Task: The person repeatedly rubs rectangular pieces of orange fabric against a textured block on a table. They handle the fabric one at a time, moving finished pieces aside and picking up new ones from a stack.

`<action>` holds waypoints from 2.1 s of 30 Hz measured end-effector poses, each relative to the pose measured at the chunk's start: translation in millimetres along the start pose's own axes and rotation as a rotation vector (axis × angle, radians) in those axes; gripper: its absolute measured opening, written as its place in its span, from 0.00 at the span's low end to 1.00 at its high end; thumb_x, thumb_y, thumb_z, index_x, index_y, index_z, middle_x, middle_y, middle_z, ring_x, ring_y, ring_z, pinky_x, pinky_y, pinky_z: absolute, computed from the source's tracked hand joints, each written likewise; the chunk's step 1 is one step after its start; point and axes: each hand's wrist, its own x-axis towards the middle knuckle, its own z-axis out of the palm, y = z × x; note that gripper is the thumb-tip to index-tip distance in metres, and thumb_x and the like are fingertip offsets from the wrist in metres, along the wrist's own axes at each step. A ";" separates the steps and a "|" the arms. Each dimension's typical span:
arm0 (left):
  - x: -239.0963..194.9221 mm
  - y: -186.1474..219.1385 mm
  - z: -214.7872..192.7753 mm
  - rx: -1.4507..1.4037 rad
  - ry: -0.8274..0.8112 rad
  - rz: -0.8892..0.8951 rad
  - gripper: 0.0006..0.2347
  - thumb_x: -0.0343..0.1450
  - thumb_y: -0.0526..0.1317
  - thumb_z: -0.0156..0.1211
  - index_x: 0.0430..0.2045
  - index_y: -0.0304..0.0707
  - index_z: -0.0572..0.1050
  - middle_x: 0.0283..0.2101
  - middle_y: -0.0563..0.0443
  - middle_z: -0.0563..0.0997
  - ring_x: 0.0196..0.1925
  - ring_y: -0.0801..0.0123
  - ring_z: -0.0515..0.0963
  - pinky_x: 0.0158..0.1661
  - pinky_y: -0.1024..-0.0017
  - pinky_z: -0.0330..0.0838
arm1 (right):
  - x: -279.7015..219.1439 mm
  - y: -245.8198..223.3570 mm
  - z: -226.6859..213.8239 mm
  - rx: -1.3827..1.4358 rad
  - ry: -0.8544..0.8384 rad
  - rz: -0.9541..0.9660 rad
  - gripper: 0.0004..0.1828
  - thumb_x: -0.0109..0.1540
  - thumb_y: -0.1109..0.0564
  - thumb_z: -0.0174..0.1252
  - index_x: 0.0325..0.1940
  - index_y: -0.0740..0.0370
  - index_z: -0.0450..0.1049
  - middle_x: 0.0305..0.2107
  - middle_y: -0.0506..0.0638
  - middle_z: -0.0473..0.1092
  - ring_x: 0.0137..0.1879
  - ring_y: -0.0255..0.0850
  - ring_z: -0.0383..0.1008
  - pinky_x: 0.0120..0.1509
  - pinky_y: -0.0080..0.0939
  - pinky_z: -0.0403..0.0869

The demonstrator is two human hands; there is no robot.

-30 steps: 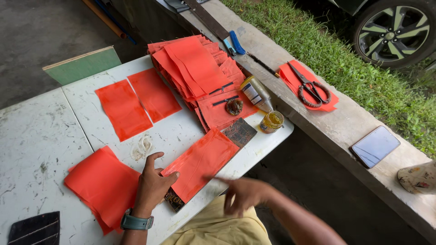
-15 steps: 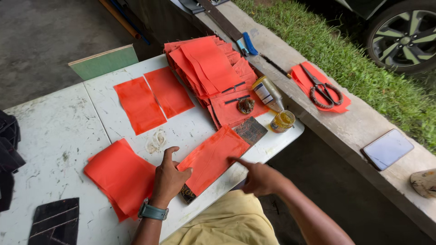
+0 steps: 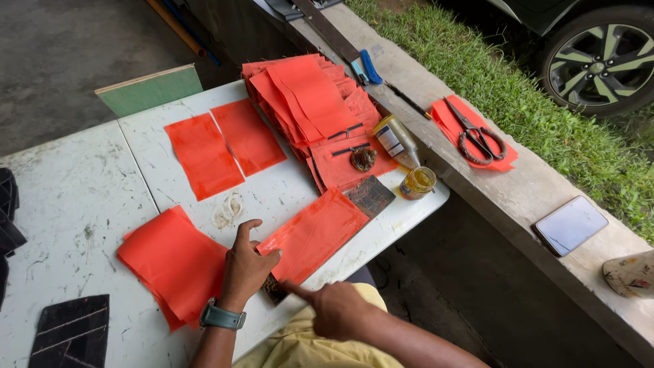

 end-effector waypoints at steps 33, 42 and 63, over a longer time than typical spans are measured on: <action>4.9 15.5 14.9 -0.122 -0.046 -0.149 0.30 0.62 0.38 0.70 0.59 0.40 0.64 0.28 0.42 0.86 0.29 0.67 0.84 0.35 0.68 0.78 | 1.4 259.2 -88.7 -0.029 0.785 0.204 0.17 0.48 0.55 0.68 0.42 0.53 0.82 0.53 0.54 0.66 0.61 0.56 0.66 0.64 0.54 0.67; 3.3 14.1 13.8 -0.116 -0.059 -0.204 0.29 0.63 0.37 0.70 0.60 0.40 0.65 0.25 0.39 0.83 0.26 0.66 0.79 0.32 0.66 0.75 | -22.3 186.7 -79.9 0.647 0.632 -0.056 0.39 0.50 0.59 0.71 0.65 0.54 0.67 0.50 0.51 0.74 0.52 0.45 0.76 0.52 0.44 0.78; 7.8 -0.7 17.5 -0.092 0.009 0.023 0.26 0.62 0.37 0.70 0.54 0.38 0.65 0.18 0.42 0.74 0.21 0.61 0.74 0.29 0.61 0.72 | 8.2 47.1 8.7 -0.099 0.017 -0.014 0.48 0.57 0.47 0.59 0.80 0.45 0.49 0.20 0.58 0.72 0.27 0.56 0.72 0.34 0.54 0.72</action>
